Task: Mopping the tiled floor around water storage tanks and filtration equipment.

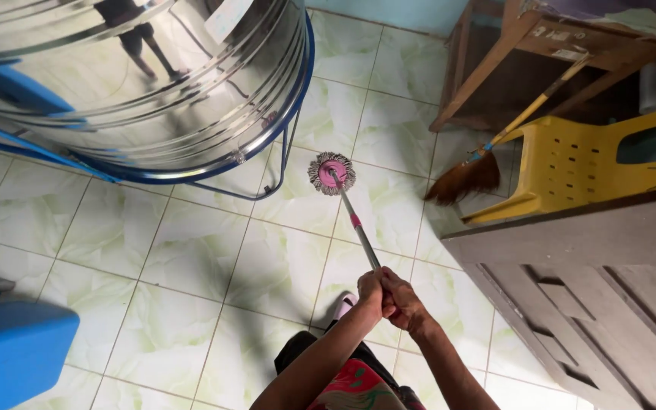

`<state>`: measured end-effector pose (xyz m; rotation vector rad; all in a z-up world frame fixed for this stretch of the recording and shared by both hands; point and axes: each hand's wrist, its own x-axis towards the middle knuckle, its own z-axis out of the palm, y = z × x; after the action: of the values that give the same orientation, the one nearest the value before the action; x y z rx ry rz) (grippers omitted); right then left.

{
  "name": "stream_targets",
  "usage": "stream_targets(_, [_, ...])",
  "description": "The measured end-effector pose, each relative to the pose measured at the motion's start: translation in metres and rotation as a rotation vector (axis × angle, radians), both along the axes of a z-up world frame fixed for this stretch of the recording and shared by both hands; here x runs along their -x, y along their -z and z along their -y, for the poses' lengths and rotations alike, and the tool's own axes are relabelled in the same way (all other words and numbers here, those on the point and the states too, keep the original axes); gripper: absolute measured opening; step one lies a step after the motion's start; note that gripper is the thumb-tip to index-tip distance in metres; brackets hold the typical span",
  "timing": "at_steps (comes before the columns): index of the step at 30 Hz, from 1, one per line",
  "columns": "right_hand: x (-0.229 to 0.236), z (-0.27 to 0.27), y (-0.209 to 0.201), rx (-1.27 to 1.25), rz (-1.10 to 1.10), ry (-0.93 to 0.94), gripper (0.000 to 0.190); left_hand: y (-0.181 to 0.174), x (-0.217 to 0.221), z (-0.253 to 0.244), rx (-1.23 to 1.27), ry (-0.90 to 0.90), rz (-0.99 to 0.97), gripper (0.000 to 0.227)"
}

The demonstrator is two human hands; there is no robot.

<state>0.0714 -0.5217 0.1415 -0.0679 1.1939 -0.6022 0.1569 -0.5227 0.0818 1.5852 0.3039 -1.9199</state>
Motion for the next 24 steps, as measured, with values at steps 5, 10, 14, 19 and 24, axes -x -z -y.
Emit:
stream_targets(5, [-0.011,0.049,0.014,0.021,0.029,0.007,0.038,-0.005,-0.018,0.053,0.089,0.024,0.067,0.026])
stream_targets(10, [-0.029,0.105,0.002,-0.010,0.039,-0.001,0.036,-0.010,-0.032,0.108,0.110,0.085,0.110,0.023])
stream_targets(14, [-0.046,0.154,0.017,-0.036,0.068,0.024,0.030,0.005,-0.050,0.160,0.128,0.136,0.162,0.024])
stream_targets(19, [-0.070,0.233,0.032,-0.033,0.054,0.025,0.028,0.023,-0.074,0.239,0.165,0.142,0.189,0.023])
stream_targets(24, [-0.108,0.320,0.065,-0.033,0.009,0.024,0.031,0.074,-0.106,0.327,0.214,0.215,0.315,0.024])
